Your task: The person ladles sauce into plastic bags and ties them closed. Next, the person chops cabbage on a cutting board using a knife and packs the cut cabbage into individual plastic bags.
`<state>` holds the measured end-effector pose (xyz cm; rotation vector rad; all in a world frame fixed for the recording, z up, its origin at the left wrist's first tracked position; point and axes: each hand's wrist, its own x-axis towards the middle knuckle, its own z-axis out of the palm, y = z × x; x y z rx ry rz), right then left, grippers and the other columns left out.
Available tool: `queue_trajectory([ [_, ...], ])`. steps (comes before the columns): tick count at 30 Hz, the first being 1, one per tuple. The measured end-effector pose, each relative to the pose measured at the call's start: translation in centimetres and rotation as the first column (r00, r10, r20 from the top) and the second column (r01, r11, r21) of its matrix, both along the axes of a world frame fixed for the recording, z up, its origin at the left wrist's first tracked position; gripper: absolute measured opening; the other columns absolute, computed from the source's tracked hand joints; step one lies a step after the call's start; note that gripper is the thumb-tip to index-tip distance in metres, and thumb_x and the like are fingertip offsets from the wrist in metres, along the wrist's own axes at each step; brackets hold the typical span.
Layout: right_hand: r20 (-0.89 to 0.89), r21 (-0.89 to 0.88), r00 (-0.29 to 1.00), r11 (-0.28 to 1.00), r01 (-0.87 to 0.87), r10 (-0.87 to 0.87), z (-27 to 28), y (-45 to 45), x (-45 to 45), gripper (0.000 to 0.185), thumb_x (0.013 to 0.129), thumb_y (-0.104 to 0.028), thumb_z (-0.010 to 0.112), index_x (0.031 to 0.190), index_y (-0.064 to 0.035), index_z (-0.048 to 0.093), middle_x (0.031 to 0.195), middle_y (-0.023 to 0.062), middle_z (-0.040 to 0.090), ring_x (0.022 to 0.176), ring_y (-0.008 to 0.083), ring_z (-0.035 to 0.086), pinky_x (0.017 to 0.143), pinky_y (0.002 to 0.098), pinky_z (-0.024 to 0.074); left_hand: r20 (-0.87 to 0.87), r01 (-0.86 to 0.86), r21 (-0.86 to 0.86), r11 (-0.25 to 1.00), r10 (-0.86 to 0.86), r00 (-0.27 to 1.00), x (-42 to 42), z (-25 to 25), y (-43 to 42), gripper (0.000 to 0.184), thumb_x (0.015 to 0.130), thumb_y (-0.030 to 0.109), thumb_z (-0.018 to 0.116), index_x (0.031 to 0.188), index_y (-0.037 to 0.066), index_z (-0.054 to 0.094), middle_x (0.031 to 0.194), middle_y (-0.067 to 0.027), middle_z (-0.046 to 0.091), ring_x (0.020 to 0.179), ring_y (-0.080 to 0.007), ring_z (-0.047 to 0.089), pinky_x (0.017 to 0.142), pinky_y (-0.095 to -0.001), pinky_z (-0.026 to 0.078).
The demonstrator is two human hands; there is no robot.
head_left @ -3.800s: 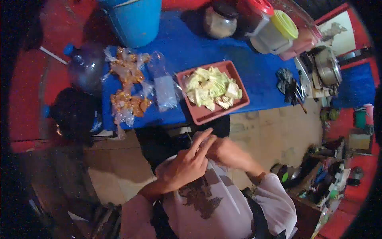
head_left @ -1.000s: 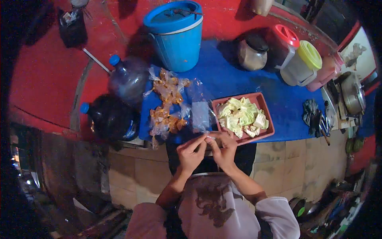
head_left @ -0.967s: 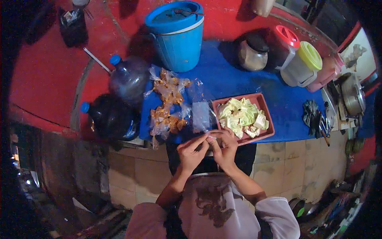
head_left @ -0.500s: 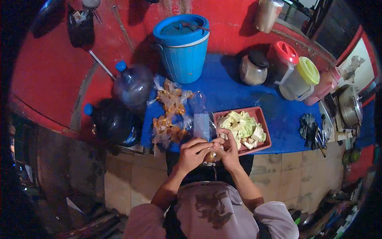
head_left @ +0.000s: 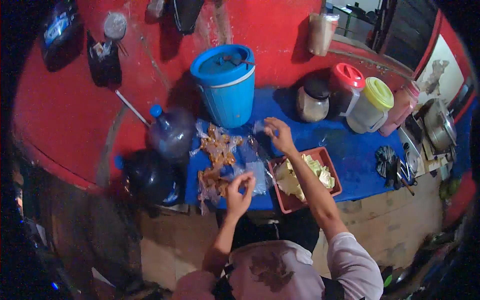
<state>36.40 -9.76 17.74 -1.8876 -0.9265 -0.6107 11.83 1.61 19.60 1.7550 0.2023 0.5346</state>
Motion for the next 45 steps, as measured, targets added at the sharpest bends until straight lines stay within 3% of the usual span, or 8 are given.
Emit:
queue_trajectory([
  [5,-0.345,-0.479,0.861,0.859,0.18,-0.373,-0.1,0.2,-7.3,0.03,0.086,-0.031,0.061,0.097,-0.0033,0.065,0.114,0.019,0.06,0.104,0.0368,0.057,0.087,0.0465,0.0449,0.002,-0.013,-0.082,0.997,0.013,1.0,-1.4,-1.3,0.3,0.018,0.089,0.01,0.062,0.103,0.0,0.064,0.091,-0.0039,0.066,0.081,-0.0086,0.059,0.072,-0.0224,0.048],
  [14,-0.284,-0.318,0.905,0.859,-0.402,0.318,7.7,-7.5,-18.7,0.028,0.067,-0.007,0.062,0.096,-0.0083,0.06,0.09,0.0103,0.06,0.078,0.0334,0.061,0.063,0.0437,0.049,0.193,0.037,0.358,0.933,-0.113,0.975,-1.8,5.3,1.8,0.069,0.075,0.016,0.076,0.133,-0.001,0.043,0.138,-0.0147,0.044,0.128,-0.0234,0.041,0.105,-0.0372,0.033],
  [18,-0.403,-0.248,0.788,0.773,-0.583,0.465,8.9,-10.2,-20.2,0.023,0.072,-0.006,0.061,0.094,-0.0056,0.06,0.086,0.0095,0.06,0.075,0.0304,0.061,0.066,0.0422,0.0496,-0.066,0.631,0.073,0.772,-0.628,0.776,-2.6,3.6,3.8,0.053,0.073,0.01,0.078,0.12,-0.003,0.056,0.117,-0.017,0.06,0.115,-0.028,0.055,0.099,-0.0372,0.041],
  [21,-0.352,-0.14,0.894,0.928,-0.344,0.278,8.0,-10.3,-19.1,0.008,0.081,-0.009,0.059,0.087,-0.0053,0.064,0.079,0.0122,0.061,0.075,0.0315,0.062,0.066,0.0413,0.0485,-0.048,0.392,-0.163,0.905,-0.404,0.913,-2.4,2.4,2.0,0.003,0.084,-0.004,0.062,0.082,-0.003,0.064,0.074,-0.0088,0.064,0.06,-0.0121,0.062,0.058,-0.0257,0.051],
  [28,0.083,-0.026,0.927,0.929,0.369,-0.365,7.9,-7.6,-16.0,0.02,0.076,-0.021,0.07,0.079,-0.0049,0.058,0.075,0.0132,0.056,0.07,0.0325,0.055,0.057,0.0401,0.041,-0.288,-0.01,0.278,0.961,0.093,0.953,0.7,0.5,0.5,0.008,0.09,0.001,0.056,0.084,-0.004,0.059,0.071,-0.0048,0.058,0.06,-0.0133,0.058,0.059,-0.0268,0.049],
  [31,-0.547,-0.151,0.836,0.978,-0.143,0.038,7.3,-8.2,-22.7,0.047,0.068,-0.045,0.079,0.078,-0.0033,0.058,0.06,0.009,0.058,0.053,0.0233,0.059,0.051,0.0353,0.0448,-0.037,0.1,-0.116,0.988,-0.105,0.994,-3.5,2.7,-2.8,0.01,0.085,0.001,0.062,0.093,-0.003,0.059,0.085,-0.0048,0.06,0.074,-0.0113,0.059,0.066,-0.0255,0.049],
  [38,-0.585,0.176,0.729,0.933,-0.313,0.355,-0.5,-7.1,-31.3,0.035,0.074,-0.035,0.076,0.072,-0.0038,0.059,0.064,0.0098,0.059,0.054,0.0281,0.058,0.05,0.0365,0.0441,-0.357,-0.01,-0.522,0.853,-0.208,0.911,-13.1,-2.4,-1.8,0.017,0.077,-0.008,0.064,0.072,0.002,0.052,0.071,-0.0025,0.06,0.069,-0.0076,0.058,0.063,-0.0224,0.047],
  [45,-0.625,0.137,0.767,0.987,-0.078,0.148,-1.7,-9.1,-34.7,0.013,0.076,-0.007,0.067,0.068,-0.0028,0.058,0.063,0.0106,0.059,0.052,0.0251,0.059,0.048,0.0343,0.0465,-0.416,0.239,0.47,0.85,-0.026,0.909,-15.3,0.0,-0.1,0.026,0.075,0.001,0.073,0.063,0.001,0.049,0.066,-0.0091,0.057,0.054,-0.0121,0.052,0.053,-0.0277,0.042],
])
